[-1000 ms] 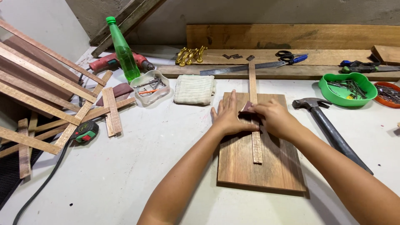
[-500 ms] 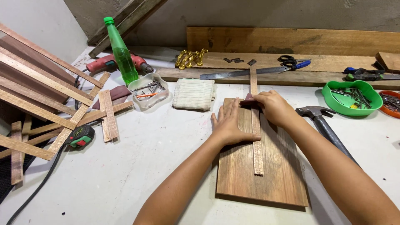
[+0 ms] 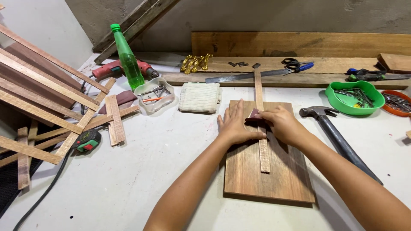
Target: Hammer nails into a wooden frame and sand a piece of wood.
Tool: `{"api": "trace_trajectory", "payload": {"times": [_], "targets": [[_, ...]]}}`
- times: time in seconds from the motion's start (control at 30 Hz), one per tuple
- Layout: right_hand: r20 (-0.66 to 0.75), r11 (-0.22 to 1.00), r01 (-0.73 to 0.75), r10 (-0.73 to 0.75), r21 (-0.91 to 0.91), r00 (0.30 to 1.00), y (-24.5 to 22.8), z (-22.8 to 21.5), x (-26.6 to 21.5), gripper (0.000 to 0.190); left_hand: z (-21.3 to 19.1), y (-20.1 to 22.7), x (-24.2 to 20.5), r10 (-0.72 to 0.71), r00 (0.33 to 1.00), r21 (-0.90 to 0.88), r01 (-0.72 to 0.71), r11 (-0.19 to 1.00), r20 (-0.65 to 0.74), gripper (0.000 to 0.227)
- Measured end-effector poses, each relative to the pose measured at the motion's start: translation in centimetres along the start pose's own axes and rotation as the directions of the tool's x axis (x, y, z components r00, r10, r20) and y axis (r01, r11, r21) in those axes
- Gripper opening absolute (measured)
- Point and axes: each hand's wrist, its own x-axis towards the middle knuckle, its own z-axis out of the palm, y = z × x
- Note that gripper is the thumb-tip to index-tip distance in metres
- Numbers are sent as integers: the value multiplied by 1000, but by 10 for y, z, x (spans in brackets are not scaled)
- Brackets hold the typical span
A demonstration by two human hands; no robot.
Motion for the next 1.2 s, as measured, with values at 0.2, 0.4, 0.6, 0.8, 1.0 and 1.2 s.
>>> {"api": "trace_trajectory", "payload": {"times": [0.2,0.4,0.6,0.8,1.0,1.2], "targets": [[-36,998,53,-51,37,998,-31,-9,-26,45,-4,3,-4,-28,1000,75,28,997,5,166],[-66,999,34,-37,-33,997,-28,0,-29,40,-24,15,-44,0,986,117,-20,993,166,167],[-84,998,25,-30,-65,996,-7,0,-3,39,-19,11,-21,5,998,89,-11,996,60,168],[-68,999,42,-41,11,997,25,5,36,43,5,-10,16,-24,998,38,26,999,-55,163],[-48,998,52,-50,26,998,18,2,32,45,4,-6,20,-27,997,21,28,999,-69,166],[-57,990,128,-125,51,990,-15,-15,-13,52,5,-12,27,-20,997,18,22,1000,-76,166]]}}
